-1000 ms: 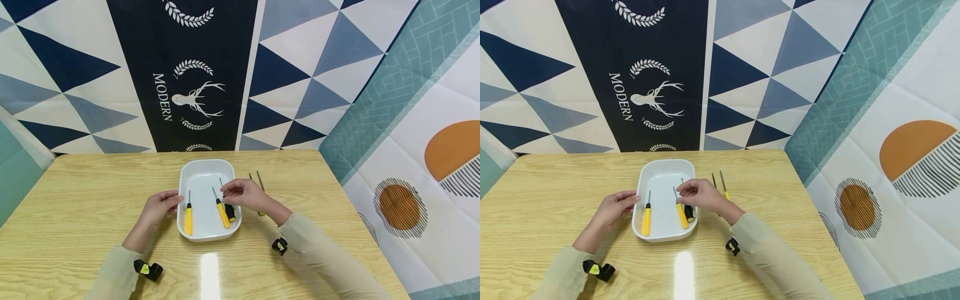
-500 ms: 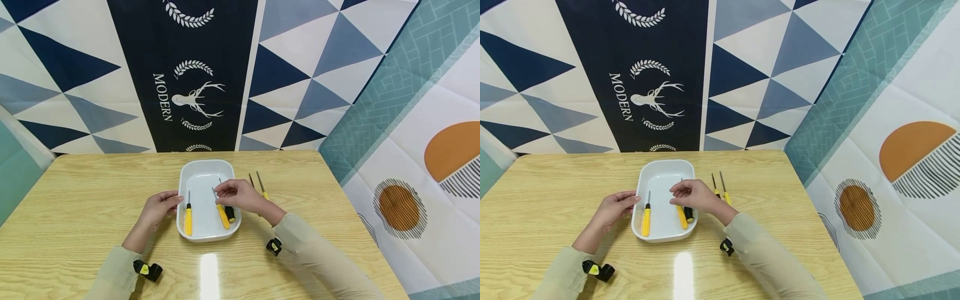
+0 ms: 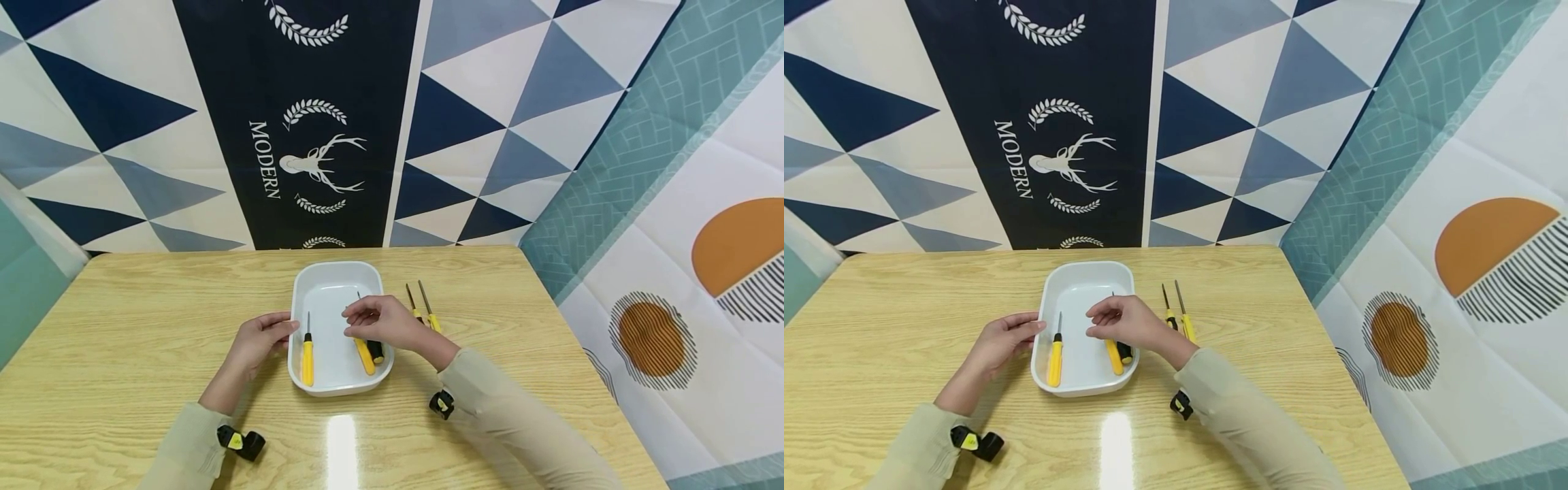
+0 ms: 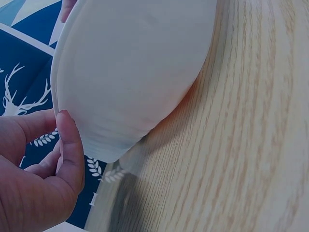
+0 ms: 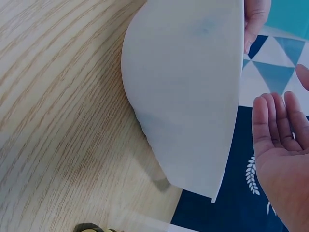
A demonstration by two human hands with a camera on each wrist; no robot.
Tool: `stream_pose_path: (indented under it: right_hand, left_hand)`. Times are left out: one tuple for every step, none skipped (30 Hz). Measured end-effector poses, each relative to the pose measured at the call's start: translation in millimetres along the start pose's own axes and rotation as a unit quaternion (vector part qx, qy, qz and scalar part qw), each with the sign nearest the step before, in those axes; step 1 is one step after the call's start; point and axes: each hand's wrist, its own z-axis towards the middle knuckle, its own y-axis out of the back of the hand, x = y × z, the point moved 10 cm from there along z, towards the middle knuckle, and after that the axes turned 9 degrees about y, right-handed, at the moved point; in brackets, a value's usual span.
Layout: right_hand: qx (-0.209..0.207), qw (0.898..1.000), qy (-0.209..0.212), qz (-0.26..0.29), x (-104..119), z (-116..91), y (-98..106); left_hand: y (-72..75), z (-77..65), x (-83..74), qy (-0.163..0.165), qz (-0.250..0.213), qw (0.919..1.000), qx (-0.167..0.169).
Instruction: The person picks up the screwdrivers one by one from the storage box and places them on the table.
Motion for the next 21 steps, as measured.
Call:
stream_pose_path:
  right_hand:
    - [0.002, 1.000, 0.000, -0.003, 0, 0, -1]
    - [0.003, 1.000, 0.000, -0.005, 0, 1, -2]
    - [0.004, 1.000, 0.001, -0.006, -1, 1, -2]
    - [0.004, 1.000, 0.001, -0.005, -1, 1, -3]
    - [0.005, 1.000, 0.003, -0.006, -1, 2, -4]
    - [0.006, 1.000, 0.004, -0.007, 0, 2, -5]
    - [0.006, 1.000, 0.004, -0.008, 0, 2, -5]
    - [0.006, 1.000, 0.005, -0.009, 0, 2, -5]
    - [0.006, 1.000, 0.005, -0.010, 0, 2, -6]
    - [0.006, 1.000, 0.005, -0.011, 1, 2, -6]
    - [0.006, 1.000, 0.008, -0.013, 1, 3, -6]
    - [0.005, 1.000, 0.006, -0.015, 1, 3, -7]
    - [0.004, 1.000, 0.006, -0.016, 1, 3, -7]
    - [0.003, 1.000, 0.005, -0.017, 1, 4, -8]
    - [0.002, 1.000, 0.005, -0.018, 0, 4, -8]
    - [0.002, 1.000, 0.004, -0.019, 0, 4, -9]
    - [0.002, 1.000, 0.004, -0.021, 0, 5, -9]
    - [0.002, 1.000, 0.001, -0.024, -1, 5, -10]
    - [0.002, 1.000, 0.001, -0.025, -1, 5, -11]
    - [0.002, 1.000, 0.000, -0.026, -1, 5, -11]
    - [0.002, 1.000, 0.000, -0.028, -1, 5, -12]
  left_hand:
    - [0.1, 0.1, 0.0, 0.000, 0.000, 1.0000, 0.000]
    - [0.4, 0.4, 0.1, 0.000, -0.001, 1.0000, 0.000]
    - [0.6, 0.6, 0.2, 0.000, -0.001, 1.0000, 0.000]
    - [0.7, 0.8, 0.3, 0.000, -0.001, 1.0000, 0.000]
    - [0.8, 0.9, 0.3, 0.000, -0.001, 1.0000, 0.001]
    - [1.0, 1.0, 0.5, 0.000, -0.002, 1.0000, 0.001]
    - [1.0, 1.0, 0.4, 0.000, -0.002, 1.0000, 0.001]
    - [1.0, 1.0, 0.4, 0.000, -0.002, 1.0000, 0.001]
    - [1.1, 1.1, 0.5, 0.000, -0.002, 1.0000, 0.000]
    - [1.0, 0.8, 0.4, 0.000, -0.003, 1.0000, 0.000]
    - [0.9, 0.6, 0.3, -0.001, -0.002, 1.0000, 0.000]
    - [0.8, 0.5, 0.3, -0.001, -0.002, 1.0000, 0.000]
    - [0.7, 0.4, 0.2, -0.002, -0.002, 1.0000, 0.001]
    - [0.9, 0.6, 0.2, -0.002, -0.001, 1.0000, 0.000]
    - [0.9, 0.5, 0.1, -0.002, -0.001, 1.0000, 0.000]
    - [0.8, 0.5, 0.0, -0.003, 0.000, 1.0000, 0.000]
    - [1.0, 0.7, 0.0, -0.003, 0.001, 1.0000, -0.001]
    - [1.1, 0.8, 0.0, -0.002, 0.001, 1.0000, -0.002]
    - [1.3, 0.9, 0.0, -0.002, 0.002, 1.0000, -0.002]
    - [1.4, 1.1, 0.1, -0.001, 0.002, 1.0000, -0.003]
    - [1.2, 0.9, -0.1, -0.001, 0.004, 1.0000, -0.003]
